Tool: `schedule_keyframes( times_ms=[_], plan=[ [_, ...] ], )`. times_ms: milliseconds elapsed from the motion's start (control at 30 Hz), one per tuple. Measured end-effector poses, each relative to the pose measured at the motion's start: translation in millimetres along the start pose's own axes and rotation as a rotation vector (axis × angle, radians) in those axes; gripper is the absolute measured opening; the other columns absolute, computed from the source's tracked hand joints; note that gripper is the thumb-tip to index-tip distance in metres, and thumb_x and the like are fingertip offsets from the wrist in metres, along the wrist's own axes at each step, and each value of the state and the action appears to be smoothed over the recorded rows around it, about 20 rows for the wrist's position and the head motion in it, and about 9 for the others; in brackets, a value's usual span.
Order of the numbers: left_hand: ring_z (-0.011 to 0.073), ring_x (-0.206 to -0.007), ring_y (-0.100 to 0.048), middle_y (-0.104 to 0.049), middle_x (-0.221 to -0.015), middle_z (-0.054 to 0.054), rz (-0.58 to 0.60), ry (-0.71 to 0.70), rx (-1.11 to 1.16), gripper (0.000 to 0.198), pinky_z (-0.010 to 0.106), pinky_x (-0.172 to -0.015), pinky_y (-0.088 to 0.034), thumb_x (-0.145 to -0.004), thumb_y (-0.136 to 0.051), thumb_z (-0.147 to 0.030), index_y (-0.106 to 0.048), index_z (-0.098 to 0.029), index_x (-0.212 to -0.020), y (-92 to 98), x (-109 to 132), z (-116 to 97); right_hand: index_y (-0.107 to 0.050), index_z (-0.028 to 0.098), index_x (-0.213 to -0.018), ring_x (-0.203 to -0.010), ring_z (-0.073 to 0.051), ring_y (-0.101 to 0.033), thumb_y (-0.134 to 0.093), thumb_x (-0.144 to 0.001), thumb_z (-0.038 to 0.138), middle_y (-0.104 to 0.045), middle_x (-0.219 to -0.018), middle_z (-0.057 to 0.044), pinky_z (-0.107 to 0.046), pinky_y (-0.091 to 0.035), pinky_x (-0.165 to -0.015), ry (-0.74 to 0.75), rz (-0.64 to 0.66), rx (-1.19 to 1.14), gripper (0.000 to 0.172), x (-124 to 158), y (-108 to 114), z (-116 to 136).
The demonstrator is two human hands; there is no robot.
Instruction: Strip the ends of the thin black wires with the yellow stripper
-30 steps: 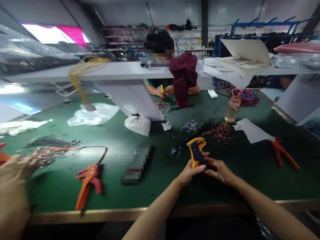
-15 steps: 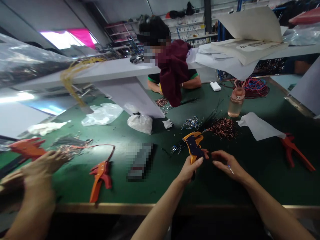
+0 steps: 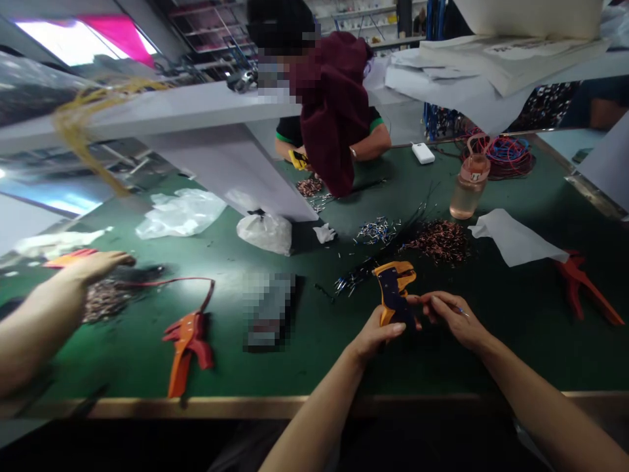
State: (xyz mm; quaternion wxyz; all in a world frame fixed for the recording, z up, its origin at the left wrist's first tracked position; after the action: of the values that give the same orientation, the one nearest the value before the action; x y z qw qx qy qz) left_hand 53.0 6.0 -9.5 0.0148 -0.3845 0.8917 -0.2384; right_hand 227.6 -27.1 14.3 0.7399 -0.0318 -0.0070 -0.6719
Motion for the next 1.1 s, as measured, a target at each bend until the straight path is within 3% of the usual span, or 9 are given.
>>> schedule_keyframes(
  times_ms=[367, 467, 633, 833, 1000, 1100],
  plan=[
    [0.0279, -0.086, -0.071, -0.077, -0.089, 0.013, 0.005, 0.025, -0.013, 0.075, 0.034, -0.078, -0.05, -0.065, -0.082, -0.052, -0.066, -0.011, -0.126, -0.3, 2, -2, -0.076, 0.017, -0.101, -0.061, -0.013, -0.059, -0.058, -0.091, 0.056, -0.069, -0.073, -0.002, -0.028, -0.052, -0.062, -0.043, 0.026, 0.008, 0.044, -1, 0, -5],
    [0.0256, -0.084, -0.07, -0.076, -0.087, 0.012, -0.018, -0.003, 0.019, 0.07, 0.032, -0.077, -0.049, -0.067, -0.082, -0.048, -0.066, -0.012, -0.125, 1.8, 2, -1, -0.074, 0.018, -0.107, -0.064, -0.013, -0.06, -0.066, -0.085, 0.053, -0.07, -0.076, -0.002, -0.027, -0.051, -0.062, -0.062, -0.085, 0.03, 0.043, -3, 7, -7],
    [0.0229, -0.08, -0.068, -0.076, -0.087, 0.011, -0.03, -0.043, 0.056, 0.071, 0.032, -0.077, -0.048, -0.068, -0.081, -0.046, -0.064, -0.011, -0.127, 5.2, 1, -1, -0.076, 0.018, -0.076, -0.062, -0.015, -0.059, -0.076, -0.072, 0.054, -0.068, -0.067, -0.002, -0.027, -0.048, -0.057, -0.076, -0.317, 0.134, 0.036, -5, 21, -5],
    [0.0231, -0.082, -0.067, -0.075, -0.091, 0.013, 0.036, -0.003, -0.006, 0.074, 0.031, -0.074, -0.047, -0.068, -0.081, -0.047, -0.063, -0.01, -0.13, 4.9, 2, 3, -0.071, 0.019, -0.068, -0.053, -0.012, -0.052, -0.079, -0.069, 0.055, -0.062, -0.058, 0.0, -0.026, -0.043, -0.052, 0.029, -0.621, -0.047, 0.037, 1, 30, 6],
    [0.0232, -0.084, -0.069, -0.072, -0.109, 0.015, 0.113, 0.01, 0.095, 0.066, 0.035, -0.08, -0.051, -0.066, -0.084, -0.043, -0.068, -0.014, -0.123, -3.5, 1, 9, -0.068, 0.02, -0.066, -0.052, -0.011, -0.048, -0.083, -0.067, 0.052, -0.058, -0.057, 0.002, -0.025, -0.041, -0.051, 0.079, -0.643, -0.261, 0.036, 2, 29, 6],
    [0.0226, -0.084, -0.069, -0.072, -0.1, 0.012, 0.146, 0.073, 0.139, 0.064, 0.037, -0.083, -0.051, -0.067, -0.085, -0.04, -0.068, -0.014, -0.122, -10.5, 2, 11, -0.068, 0.019, -0.066, -0.052, -0.01, -0.048, -0.084, -0.066, 0.051, -0.058, -0.056, 0.003, -0.025, -0.04, -0.052, 0.061, -0.629, -0.291, 0.036, 3, 25, 5]
  ],
)
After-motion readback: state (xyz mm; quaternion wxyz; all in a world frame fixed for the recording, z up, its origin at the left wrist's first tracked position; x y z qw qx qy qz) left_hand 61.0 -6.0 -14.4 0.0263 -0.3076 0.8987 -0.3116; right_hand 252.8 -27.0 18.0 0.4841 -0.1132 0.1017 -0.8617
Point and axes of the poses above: each hand's wrist, its own x-axis away from the middle knuckle, its own y-axis out of the back of the hand, z = x × y, the point moved 4 cm from there along -x, towards the middle knuckle
